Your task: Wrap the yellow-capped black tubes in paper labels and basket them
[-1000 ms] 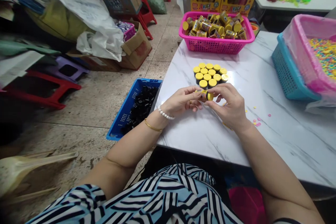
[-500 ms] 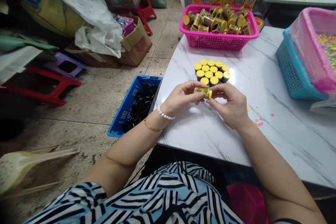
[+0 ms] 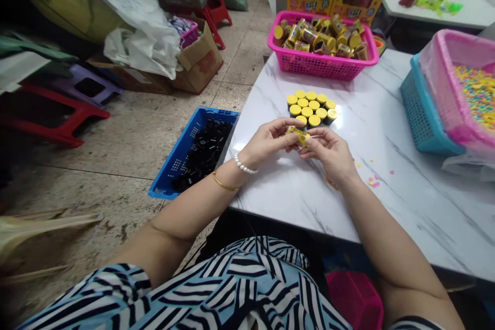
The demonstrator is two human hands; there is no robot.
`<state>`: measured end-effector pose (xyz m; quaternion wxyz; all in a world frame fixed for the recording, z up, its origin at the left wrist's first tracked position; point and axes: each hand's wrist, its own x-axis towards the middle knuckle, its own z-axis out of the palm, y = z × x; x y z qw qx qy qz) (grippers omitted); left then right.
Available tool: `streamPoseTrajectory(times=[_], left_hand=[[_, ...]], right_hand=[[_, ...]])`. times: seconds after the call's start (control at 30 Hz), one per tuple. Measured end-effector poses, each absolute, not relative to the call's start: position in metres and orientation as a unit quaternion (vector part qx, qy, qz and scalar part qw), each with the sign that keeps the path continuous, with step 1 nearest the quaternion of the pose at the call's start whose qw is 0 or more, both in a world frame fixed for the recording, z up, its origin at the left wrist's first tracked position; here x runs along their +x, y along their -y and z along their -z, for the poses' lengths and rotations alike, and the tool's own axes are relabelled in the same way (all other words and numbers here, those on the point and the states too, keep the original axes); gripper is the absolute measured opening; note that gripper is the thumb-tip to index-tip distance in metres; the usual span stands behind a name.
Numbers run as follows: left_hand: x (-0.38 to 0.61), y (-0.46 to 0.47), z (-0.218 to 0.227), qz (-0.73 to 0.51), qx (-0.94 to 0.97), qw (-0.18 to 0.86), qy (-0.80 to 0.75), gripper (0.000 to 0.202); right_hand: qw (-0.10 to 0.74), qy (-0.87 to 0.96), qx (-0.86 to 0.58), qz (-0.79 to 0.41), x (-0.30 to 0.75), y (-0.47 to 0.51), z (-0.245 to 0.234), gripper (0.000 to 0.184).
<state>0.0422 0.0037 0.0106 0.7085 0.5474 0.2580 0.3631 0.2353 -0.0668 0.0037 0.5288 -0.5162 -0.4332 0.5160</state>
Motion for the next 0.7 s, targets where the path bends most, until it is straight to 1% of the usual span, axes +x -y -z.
streamPoseTrajectory(times=[0.1, 0.13, 0.2, 0.27, 0.3, 0.4, 0.5, 0.6, 0.7], left_hand=[[0.044, -0.007, -0.008, -0.329, 0.491, 0.758, -0.275, 0.045], [0.044, -0.008, -0.007, -0.314, 0.483, 0.767, -0.282, 0.045], [0.045, -0.007, -0.007, -0.288, 0.465, 0.785, -0.289, 0.047], [0.046, -0.005, -0.007, -0.269, 0.439, 0.812, -0.275, 0.048], [0.046, -0.004, -0.007, -0.264, 0.426, 0.825, -0.262, 0.047], [0.047, -0.003, -0.008, -0.249, 0.407, 0.846, -0.237, 0.044], [0.048, -0.001, -0.007, -0.232, 0.401, 0.845, -0.266, 0.048], [0.05, 0.0, -0.008, -0.223, 0.395, 0.839, -0.3, 0.053], [0.049, -0.002, -0.008, -0.221, 0.395, 0.842, -0.294, 0.053]], right_hand=[[0.522, 0.502, -0.495, -0.48, 0.238, 0.068, -0.008, 0.048], [0.52, 0.522, -0.493, -0.463, 0.239, 0.068, -0.009, 0.047], [0.526, 0.541, -0.494, -0.432, 0.237, 0.069, -0.008, 0.036], [0.549, 0.532, -0.493, -0.415, 0.234, 0.07, -0.006, 0.023], [0.563, 0.522, -0.492, -0.411, 0.232, 0.071, -0.004, 0.02], [0.593, 0.494, -0.489, -0.406, 0.227, 0.071, 0.002, 0.017], [0.588, 0.491, -0.509, -0.392, 0.226, 0.071, 0.006, 0.016], [0.564, 0.528, -0.524, -0.359, 0.227, 0.07, 0.007, 0.026], [0.543, 0.579, -0.515, -0.324, 0.225, 0.073, 0.003, 0.045]])
